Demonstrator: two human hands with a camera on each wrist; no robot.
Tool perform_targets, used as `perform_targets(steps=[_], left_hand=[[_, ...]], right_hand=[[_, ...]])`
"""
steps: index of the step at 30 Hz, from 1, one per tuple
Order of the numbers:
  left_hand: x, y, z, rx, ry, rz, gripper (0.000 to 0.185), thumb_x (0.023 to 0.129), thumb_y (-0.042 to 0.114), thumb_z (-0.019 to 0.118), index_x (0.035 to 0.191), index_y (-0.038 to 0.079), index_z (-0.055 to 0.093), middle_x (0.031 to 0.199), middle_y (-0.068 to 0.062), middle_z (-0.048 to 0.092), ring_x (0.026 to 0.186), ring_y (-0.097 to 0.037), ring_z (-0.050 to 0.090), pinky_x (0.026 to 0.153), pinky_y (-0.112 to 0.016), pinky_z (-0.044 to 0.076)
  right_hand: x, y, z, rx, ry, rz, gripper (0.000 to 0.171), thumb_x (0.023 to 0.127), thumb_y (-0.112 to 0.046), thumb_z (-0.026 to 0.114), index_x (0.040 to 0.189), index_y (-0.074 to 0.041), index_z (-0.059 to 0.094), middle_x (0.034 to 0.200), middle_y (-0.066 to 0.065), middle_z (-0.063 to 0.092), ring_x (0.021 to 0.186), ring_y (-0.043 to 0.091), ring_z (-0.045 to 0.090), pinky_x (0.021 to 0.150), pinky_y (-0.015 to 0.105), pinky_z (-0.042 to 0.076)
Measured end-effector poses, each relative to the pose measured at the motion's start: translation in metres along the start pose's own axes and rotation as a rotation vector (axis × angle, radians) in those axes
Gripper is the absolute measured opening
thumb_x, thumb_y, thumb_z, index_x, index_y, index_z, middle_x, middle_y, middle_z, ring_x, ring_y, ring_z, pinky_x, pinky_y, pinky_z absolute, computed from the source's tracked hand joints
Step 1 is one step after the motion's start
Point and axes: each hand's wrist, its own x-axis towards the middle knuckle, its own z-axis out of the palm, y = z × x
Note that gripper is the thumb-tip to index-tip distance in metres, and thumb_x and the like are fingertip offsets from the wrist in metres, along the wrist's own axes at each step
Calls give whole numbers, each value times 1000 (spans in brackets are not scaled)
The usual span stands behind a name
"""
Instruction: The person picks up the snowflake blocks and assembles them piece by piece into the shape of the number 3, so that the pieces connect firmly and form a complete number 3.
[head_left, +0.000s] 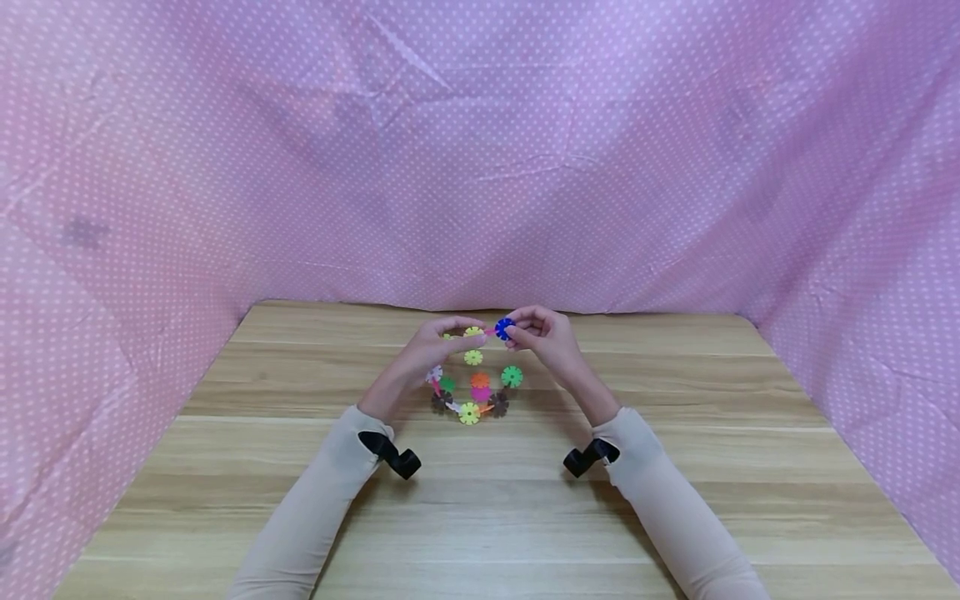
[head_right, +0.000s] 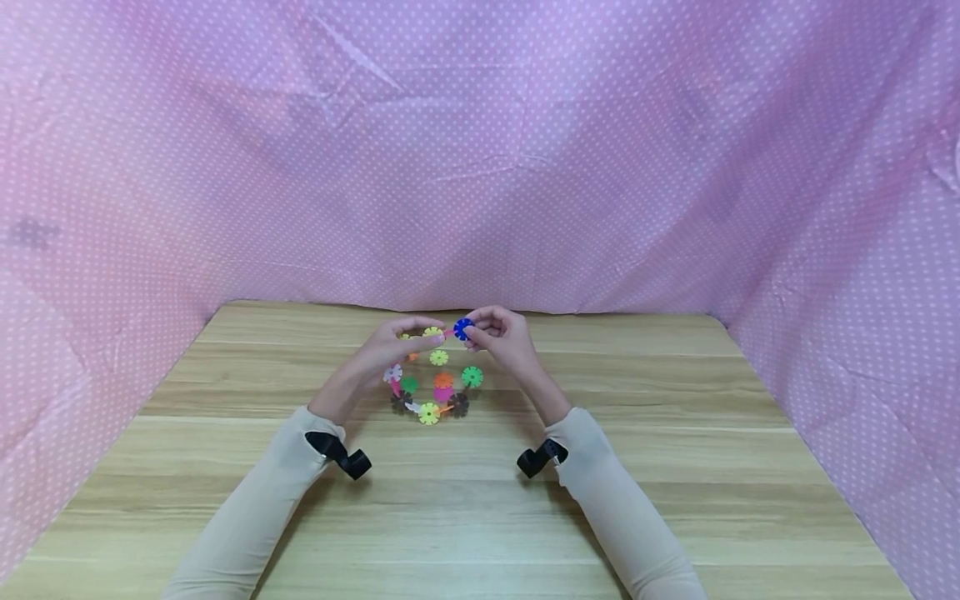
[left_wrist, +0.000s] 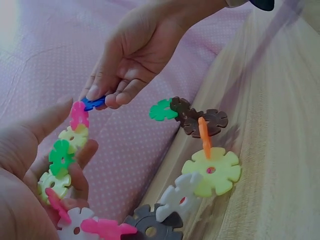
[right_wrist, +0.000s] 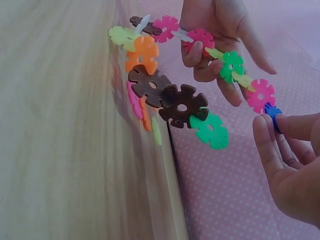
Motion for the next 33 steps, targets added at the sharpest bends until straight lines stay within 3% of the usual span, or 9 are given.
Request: perform_targets(steps=[7, 13, 22, 27, 33], left_hand=[[-2, 0, 2, 10, 77, -25, 44, 88, 39, 79, 124, 14, 71, 134, -5, 65, 138, -29, 46, 120, -62, 28], [-1, -2, 3, 11, 99, -17, 38, 88, 38, 81, 117, 15, 74, 130, -7, 67, 136, -28, 47, 121, -62, 27], [-3, 0, 5, 2, 95, 5, 36, 88, 36, 81, 117, 15, 74, 129, -5, 67, 134, -27, 49, 119, -61, 29], [-2, 0, 7, -7, 64, 53, 38, 90, 32, 79, 120, 10, 73, 125, -6, 71, 132, -25, 53, 120, -61, 28], [-2, 0, 6, -9, 31, 71, 47, 93, 33, 76, 127, 2, 67, 128, -9, 69, 130, -25, 54, 118, -58, 32]], right_hand=[[-3, -3, 4, -35, -3, -23, 21, 94, 6, 66, 112, 16, 60, 93, 17, 67, 72, 10, 70, 75, 37, 64], [-3, -1, 5, -91, 18, -34, 20, 94, 5, 67, 111, 14, 62, 99, 30, 65, 72, 10, 70, 78, 46, 63], [-4, -1, 4, -102, 9, -84, 17, 93, 5, 68, 107, 14, 64, 95, 29, 67, 71, 10, 70, 72, 36, 64], [-3, 0, 2, -83, -6, -120, 16, 93, 6, 68, 106, 14, 65, 89, 14, 71, 71, 10, 70, 70, 28, 64], [-2, 1, 1, -54, -33, -105, 18, 94, 5, 67, 109, 14, 63, 89, 9, 71, 73, 11, 71, 76, 42, 64]])
